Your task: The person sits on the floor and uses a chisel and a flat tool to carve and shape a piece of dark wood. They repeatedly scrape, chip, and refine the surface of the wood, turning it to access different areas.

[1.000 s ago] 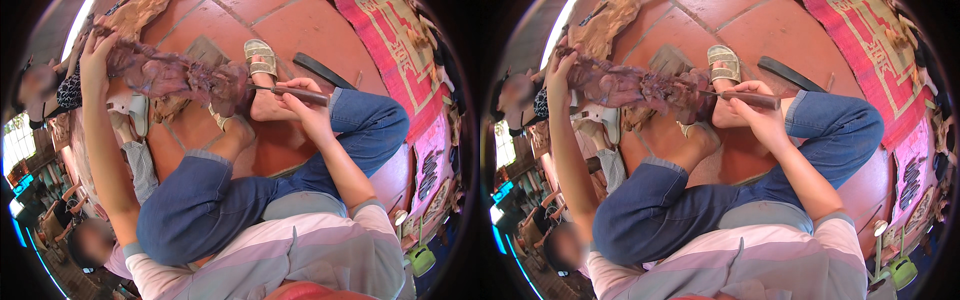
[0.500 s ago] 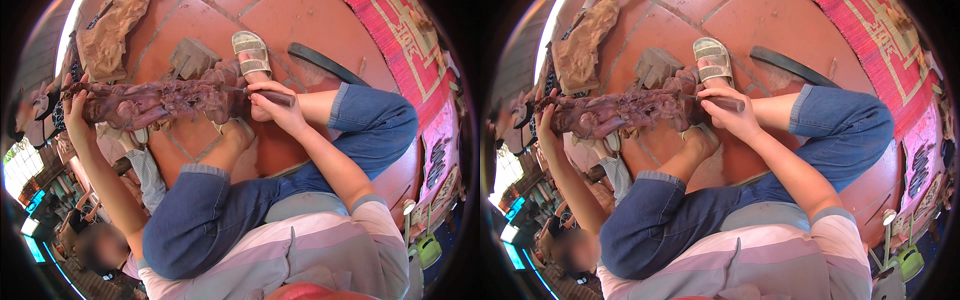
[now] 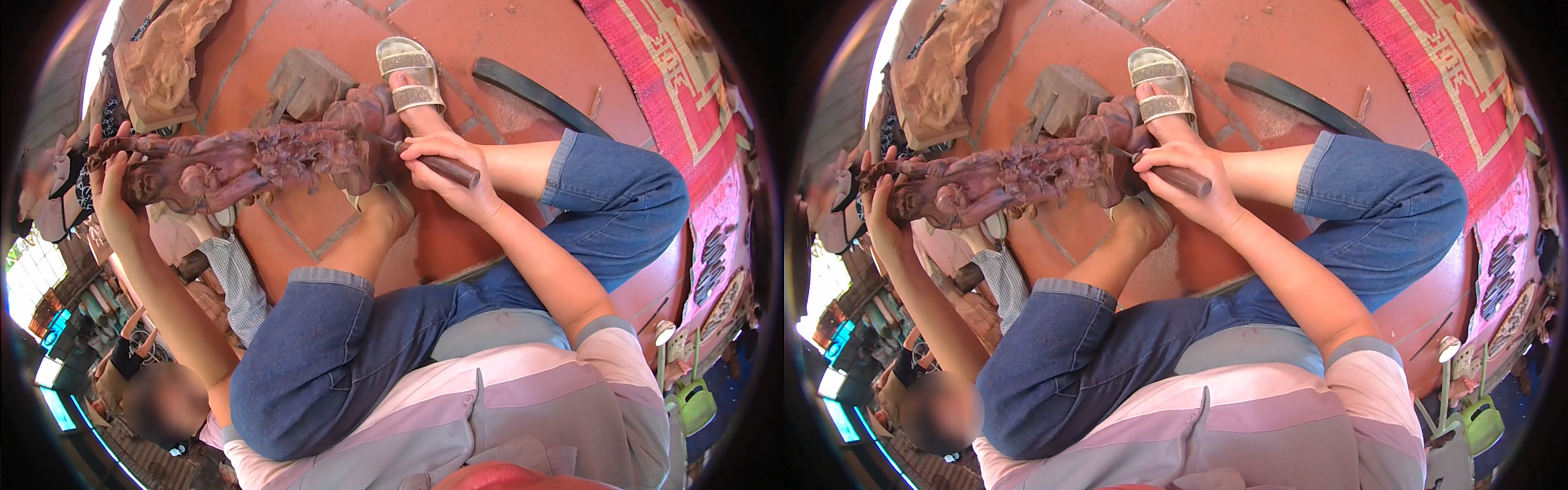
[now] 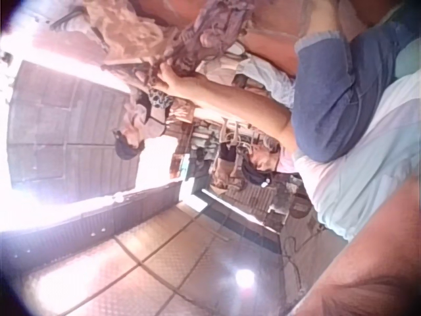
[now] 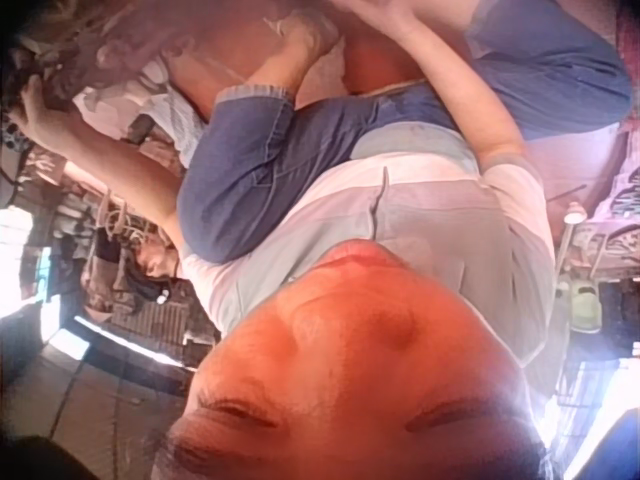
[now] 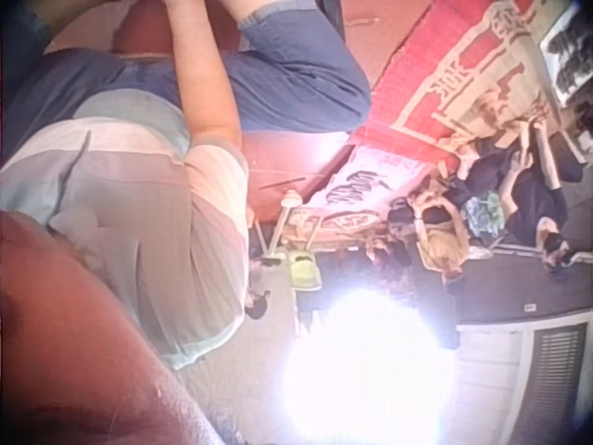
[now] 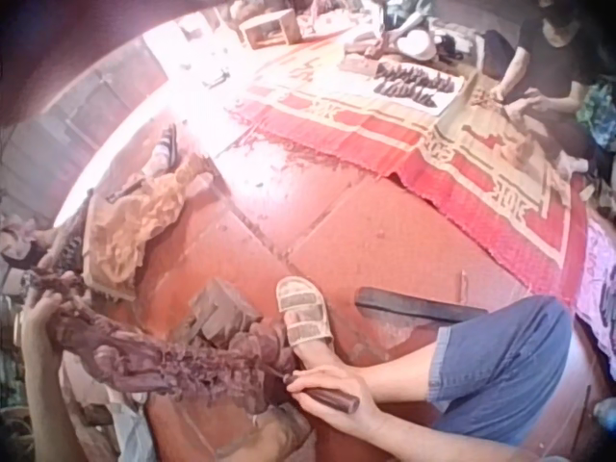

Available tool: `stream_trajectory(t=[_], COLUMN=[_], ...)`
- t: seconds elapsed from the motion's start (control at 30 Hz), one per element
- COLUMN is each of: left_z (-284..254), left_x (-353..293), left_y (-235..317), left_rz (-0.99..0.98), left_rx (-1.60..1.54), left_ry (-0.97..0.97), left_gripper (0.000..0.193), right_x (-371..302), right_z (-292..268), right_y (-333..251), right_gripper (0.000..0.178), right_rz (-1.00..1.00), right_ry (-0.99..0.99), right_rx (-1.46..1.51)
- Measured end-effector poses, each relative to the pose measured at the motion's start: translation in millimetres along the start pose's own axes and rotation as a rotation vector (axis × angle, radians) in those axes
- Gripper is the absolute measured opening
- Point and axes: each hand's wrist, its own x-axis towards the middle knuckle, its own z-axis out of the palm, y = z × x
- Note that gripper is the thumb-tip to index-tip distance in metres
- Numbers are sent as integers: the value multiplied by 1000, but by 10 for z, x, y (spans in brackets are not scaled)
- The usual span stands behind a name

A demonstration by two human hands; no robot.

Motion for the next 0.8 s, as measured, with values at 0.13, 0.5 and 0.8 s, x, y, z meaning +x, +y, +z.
stream_trajectory(t=[0.13, 0.5, 0.8], left_z=[-37, -4, -21], left_x=[-5, -115, -133], left_y=[-3, -40, -39], left_rz=[4, 31, 22], left_rx=[7, -5, -23], left_ry=[11, 25, 24], left_gripper=[51, 54, 54], right_x=[-19, 144, 427], right_z=[-3, -61, -173], right_y=[-43, 193, -172], right_gripper=[15, 10, 11], right_rz=[24, 250, 193], right_ry=[-18, -99, -185], right_rx=[22, 237, 168])
